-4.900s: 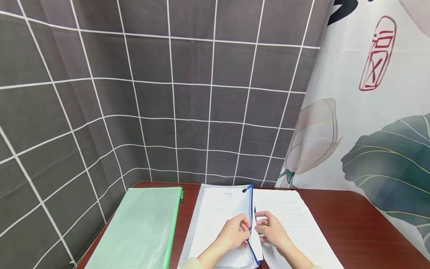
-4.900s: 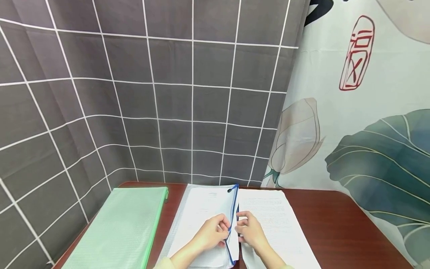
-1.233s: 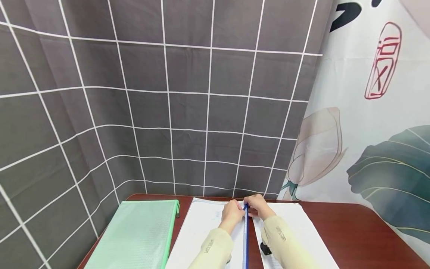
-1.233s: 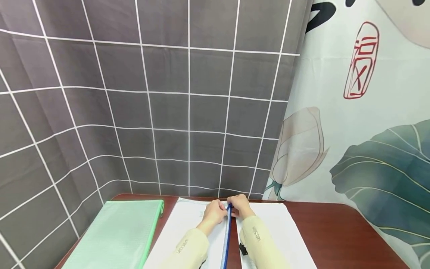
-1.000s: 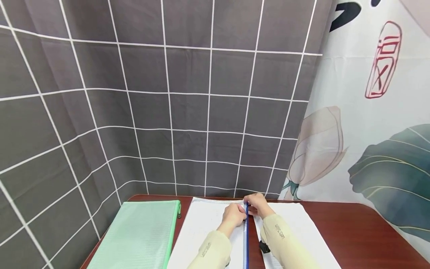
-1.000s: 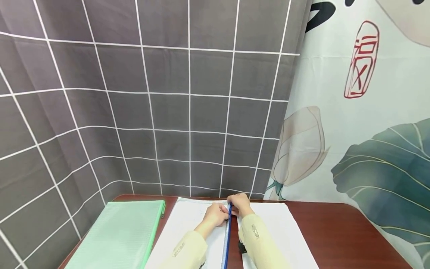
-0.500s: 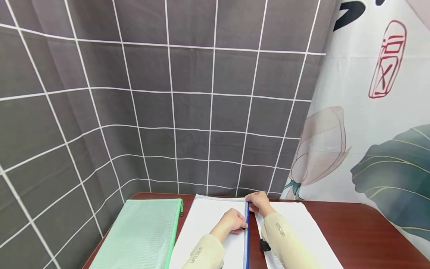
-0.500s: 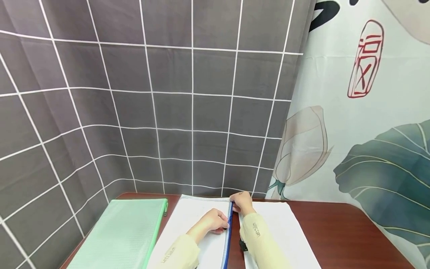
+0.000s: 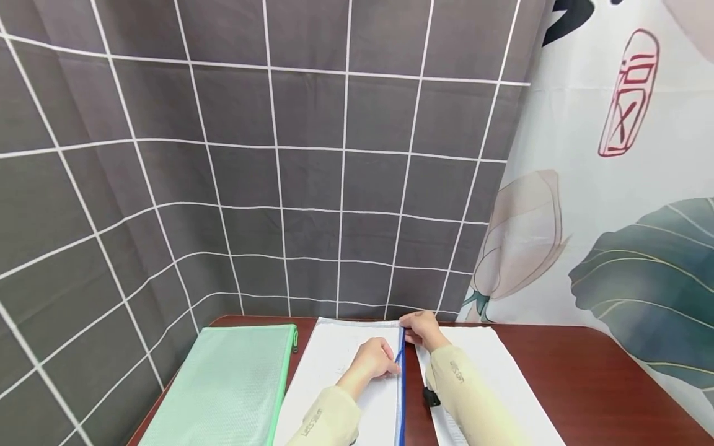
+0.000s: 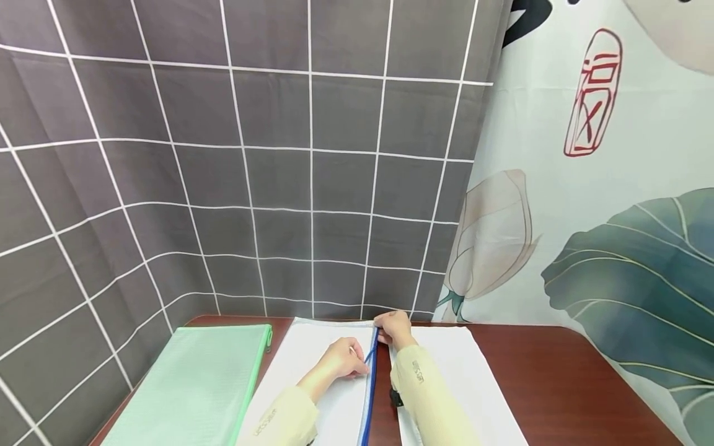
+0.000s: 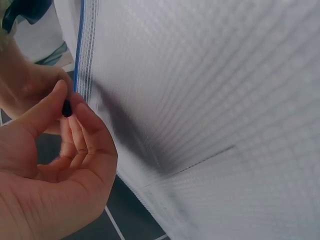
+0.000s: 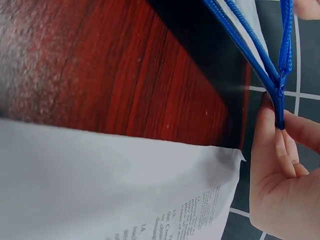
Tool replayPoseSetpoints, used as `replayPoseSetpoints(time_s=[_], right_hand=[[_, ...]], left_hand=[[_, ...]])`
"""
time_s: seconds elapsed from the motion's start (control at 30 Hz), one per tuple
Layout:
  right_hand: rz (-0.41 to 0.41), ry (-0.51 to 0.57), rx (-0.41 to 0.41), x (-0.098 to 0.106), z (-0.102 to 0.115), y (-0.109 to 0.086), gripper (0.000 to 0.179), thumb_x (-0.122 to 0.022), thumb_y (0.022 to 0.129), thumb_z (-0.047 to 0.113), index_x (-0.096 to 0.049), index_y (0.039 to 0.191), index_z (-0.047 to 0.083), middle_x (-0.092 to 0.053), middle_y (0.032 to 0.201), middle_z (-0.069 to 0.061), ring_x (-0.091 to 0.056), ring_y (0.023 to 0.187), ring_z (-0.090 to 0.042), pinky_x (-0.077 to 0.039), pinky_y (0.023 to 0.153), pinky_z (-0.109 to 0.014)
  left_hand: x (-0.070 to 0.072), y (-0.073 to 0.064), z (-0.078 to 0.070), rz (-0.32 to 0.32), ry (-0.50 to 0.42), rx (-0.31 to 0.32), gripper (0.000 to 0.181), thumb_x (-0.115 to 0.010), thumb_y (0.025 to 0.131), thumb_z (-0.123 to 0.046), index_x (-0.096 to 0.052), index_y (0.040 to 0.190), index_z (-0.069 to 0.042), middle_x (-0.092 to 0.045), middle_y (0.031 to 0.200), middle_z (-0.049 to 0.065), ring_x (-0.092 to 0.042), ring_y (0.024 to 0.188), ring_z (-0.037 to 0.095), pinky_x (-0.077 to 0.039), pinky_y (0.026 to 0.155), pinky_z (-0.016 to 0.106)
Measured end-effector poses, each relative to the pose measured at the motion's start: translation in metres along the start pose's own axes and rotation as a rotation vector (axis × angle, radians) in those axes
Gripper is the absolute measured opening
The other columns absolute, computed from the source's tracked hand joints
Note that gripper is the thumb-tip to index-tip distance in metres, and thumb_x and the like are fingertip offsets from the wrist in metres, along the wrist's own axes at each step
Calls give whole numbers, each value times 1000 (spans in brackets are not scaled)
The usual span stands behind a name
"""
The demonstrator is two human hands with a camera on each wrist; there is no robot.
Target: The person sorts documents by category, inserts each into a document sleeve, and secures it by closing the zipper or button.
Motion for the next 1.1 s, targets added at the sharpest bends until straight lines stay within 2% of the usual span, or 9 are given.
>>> replayPoseSetpoints(time_s=[0.13,0.3,0.63,0.93,1.1], right_hand=[[0,3,13,2,6,1,24,-58,89,-6,-64,110,-16,-57,62,3,-53,53,-5,-53,50,-16],[-3,9,11,5,6,6,24,-58,90,-7,-62,111,-17,-58,64,1,-52,54,-6,-53,52,-16],[-33,-31,6,15,-3,5,24,-60,90,-4,-65,111,-15,-56,63,3,-50,55,-6,-51,49,-14],[-47,-21,-7,20,-7,7,23,-62,89,-4,-66,110,-13,-56,62,3,-51,55,-6,-51,49,-15],[-57,-31,-10,22,-10,8,20,-63,89,-5,-67,106,-12,-55,61,3,-51,54,-6,-51,48,-16]], left_hand=[[4,-4,-4,7,31,11,29,-87,63,1,-59,67,-7,-50,55,-3,-48,46,8,-40,46,16],[4,-11,-10,47,30,-30,30,-86,62,4,-58,65,-6,-46,50,-5,-47,47,7,-39,47,16],[-10,-31,-17,168,104,-96,32,-86,63,4,-57,62,-8,-46,49,-6,-45,45,7,-35,46,19],[-17,-51,-21,263,155,-111,35,-86,62,4,-55,59,-10,-46,46,-7,-44,44,7,-34,46,18],[-20,-64,-21,342,152,-127,34,-85,62,6,-56,60,-10,-46,46,-9,-43,44,5,-35,46,16]])
Point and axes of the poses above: each hand's wrist, its own y-axis towards the middle knuckle, its own x-axis out of the back of the hand, z = x × y, the point moved 7 cm from there along y, towards the middle knuckle
